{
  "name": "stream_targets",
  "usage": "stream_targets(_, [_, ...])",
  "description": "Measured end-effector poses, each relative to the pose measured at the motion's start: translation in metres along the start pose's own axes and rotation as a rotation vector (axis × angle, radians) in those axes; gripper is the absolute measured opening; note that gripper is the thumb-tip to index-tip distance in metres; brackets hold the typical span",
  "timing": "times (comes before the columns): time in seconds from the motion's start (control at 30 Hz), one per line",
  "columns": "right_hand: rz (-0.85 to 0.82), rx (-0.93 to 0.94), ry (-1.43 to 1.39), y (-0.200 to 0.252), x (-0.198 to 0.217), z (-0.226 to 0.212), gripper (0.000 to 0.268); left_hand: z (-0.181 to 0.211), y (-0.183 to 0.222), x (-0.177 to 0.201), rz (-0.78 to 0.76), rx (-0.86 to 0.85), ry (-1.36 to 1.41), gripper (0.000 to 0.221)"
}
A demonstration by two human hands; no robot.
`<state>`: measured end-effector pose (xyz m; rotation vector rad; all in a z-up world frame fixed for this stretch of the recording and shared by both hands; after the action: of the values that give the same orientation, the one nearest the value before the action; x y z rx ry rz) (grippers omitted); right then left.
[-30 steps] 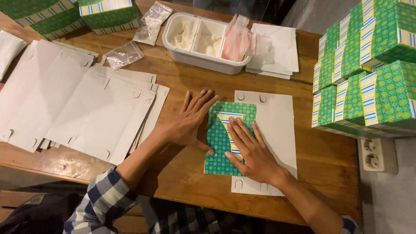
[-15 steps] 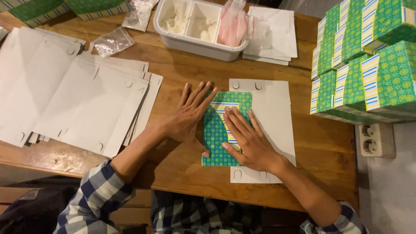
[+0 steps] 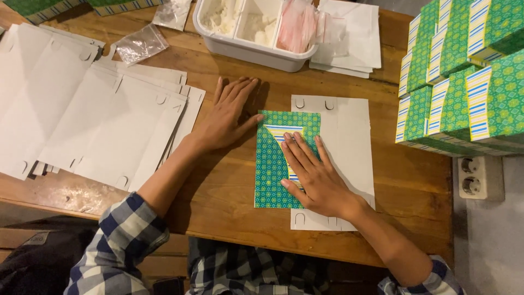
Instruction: Assembling cardboard boxes by folding pre-cut templates and applying decorative adhesive strips.
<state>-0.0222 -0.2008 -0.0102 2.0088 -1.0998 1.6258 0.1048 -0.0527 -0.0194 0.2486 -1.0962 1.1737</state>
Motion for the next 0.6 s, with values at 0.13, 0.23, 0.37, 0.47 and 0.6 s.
stream_targets(0.13, [0.002, 0.003, 0.001, 0.000, 0.001, -0.001, 0.070, 0.001, -0.001, 0.002, -0.011, -0.005, 0.014, 0.081])
stream_targets(0.23, [0.010, 0.000, 0.007, -0.001, 0.001, 0.000, 0.070, -0.001, 0.000, 0.001, -0.047, 0.006, 0.075, 0.094])
stream_targets(0.37, [0.016, -0.004, 0.010, 0.000, 0.001, 0.001, 0.071, 0.009, 0.004, -0.001, -0.114, -0.030, 0.124, 0.108])
stream_targets(0.47, [0.013, -0.008, 0.008, -0.001, 0.001, 0.001, 0.071, 0.020, 0.009, -0.003, -0.152, -0.045, 0.148, 0.119])
stream_targets(0.6, [0.010, -0.015, -0.002, -0.001, 0.000, 0.002, 0.071, 0.029, 0.013, -0.002, -0.192, -0.079, 0.106, 0.131])
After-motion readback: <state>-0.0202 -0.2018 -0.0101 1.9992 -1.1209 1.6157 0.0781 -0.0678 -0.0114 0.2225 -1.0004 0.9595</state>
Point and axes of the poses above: each hand's wrist, its own y-axis away from the middle knuckle, its own x-axis out of the back of the hand, z = x × y, the point moved 10 cm from there along -y, towards the middle knuckle, and after that the axes turned 6 degrees about z, right-handed, at the moved point
